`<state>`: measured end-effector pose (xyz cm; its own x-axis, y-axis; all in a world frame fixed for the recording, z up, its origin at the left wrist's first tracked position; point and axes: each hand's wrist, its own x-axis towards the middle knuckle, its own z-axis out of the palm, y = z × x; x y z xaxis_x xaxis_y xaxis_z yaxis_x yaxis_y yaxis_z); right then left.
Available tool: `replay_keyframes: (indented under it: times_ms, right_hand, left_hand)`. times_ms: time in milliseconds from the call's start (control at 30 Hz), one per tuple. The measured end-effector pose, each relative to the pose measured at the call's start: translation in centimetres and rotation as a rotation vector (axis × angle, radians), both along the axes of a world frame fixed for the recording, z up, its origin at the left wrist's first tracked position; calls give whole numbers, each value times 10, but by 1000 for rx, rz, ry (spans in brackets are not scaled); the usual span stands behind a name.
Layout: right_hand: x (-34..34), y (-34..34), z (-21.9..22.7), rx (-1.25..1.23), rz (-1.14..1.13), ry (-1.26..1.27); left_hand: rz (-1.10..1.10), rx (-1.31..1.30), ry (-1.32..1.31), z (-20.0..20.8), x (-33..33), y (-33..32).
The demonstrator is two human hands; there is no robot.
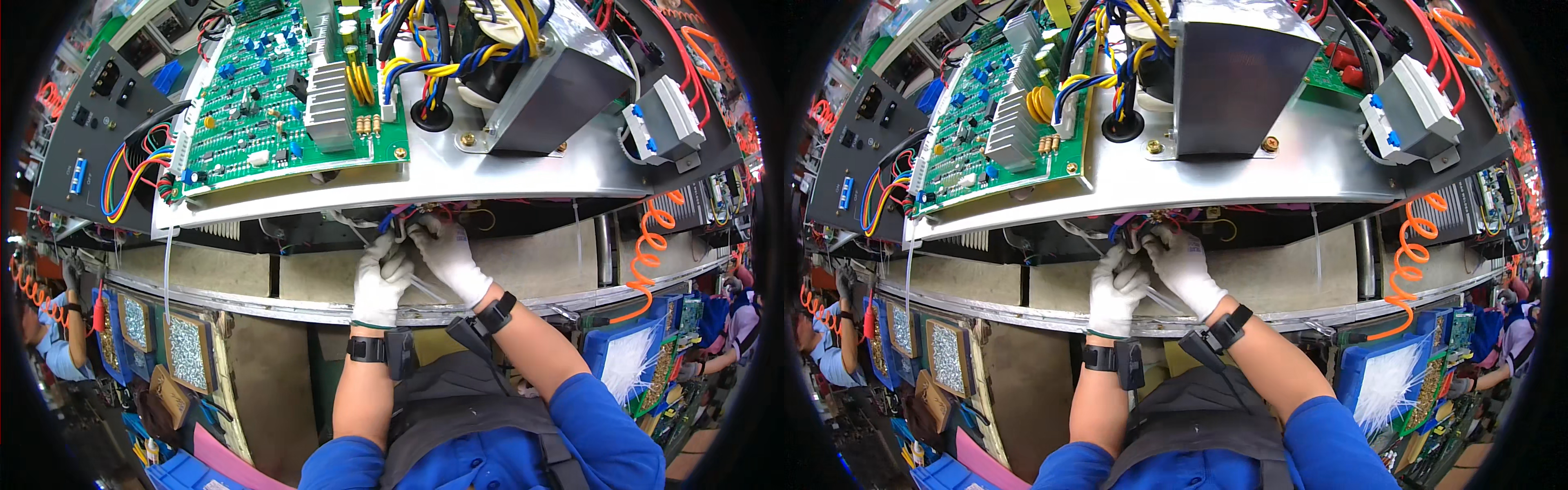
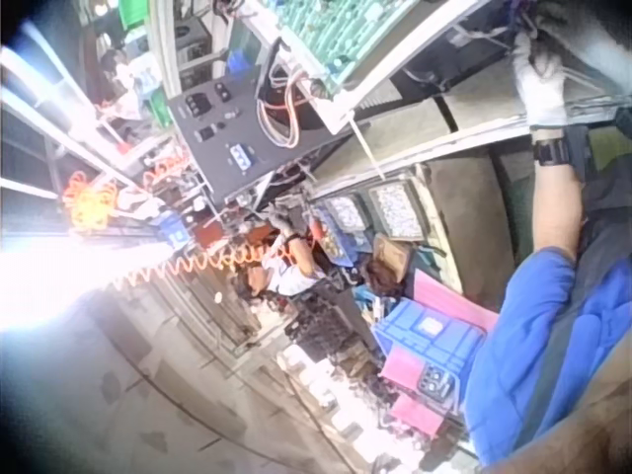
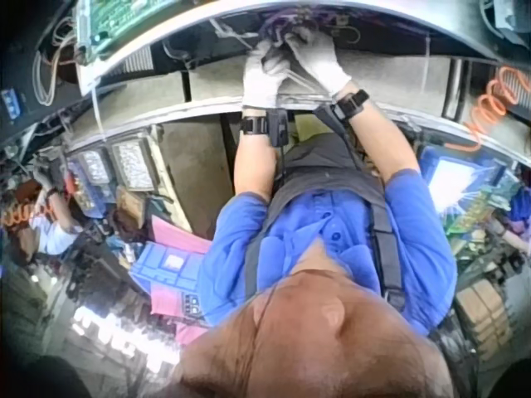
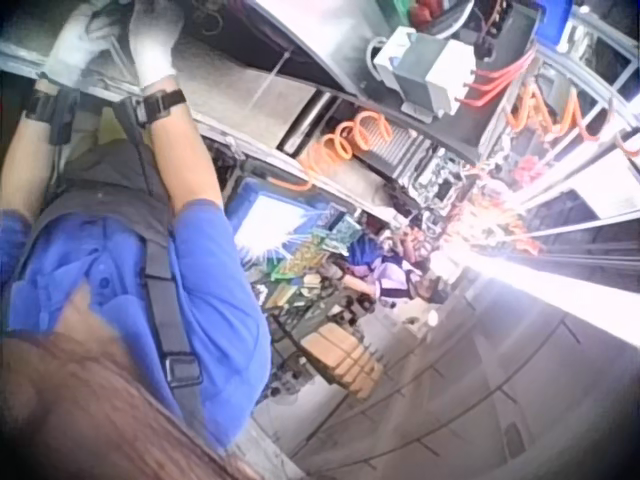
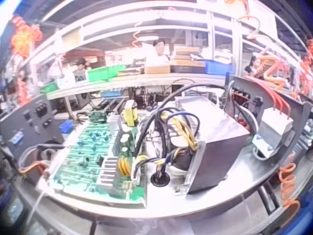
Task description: The worker is assembling an electronic power inverter unit, connecting internal wiring, installing circuit boards, and mounting the front panel.
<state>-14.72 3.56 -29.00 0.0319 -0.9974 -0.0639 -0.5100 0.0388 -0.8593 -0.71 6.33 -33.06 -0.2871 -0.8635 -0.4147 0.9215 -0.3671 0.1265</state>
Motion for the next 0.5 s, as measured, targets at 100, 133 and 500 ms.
replay_keyframes:
  times_ms: [100, 133, 500]
  right_hand:
    - [-2, -2, -10, -16, -1, 68]
    - [-5, -3, -13, -22, 17, 13]
    - [-22, -5, -29, 93, 41, -183]
  left_hand:
    - [-36, -121, 74, -15, 1, -1]
    - [-45, -111, 10, -18, 1, -1]
    - [-233, -398, 356, -35, 9, -16]
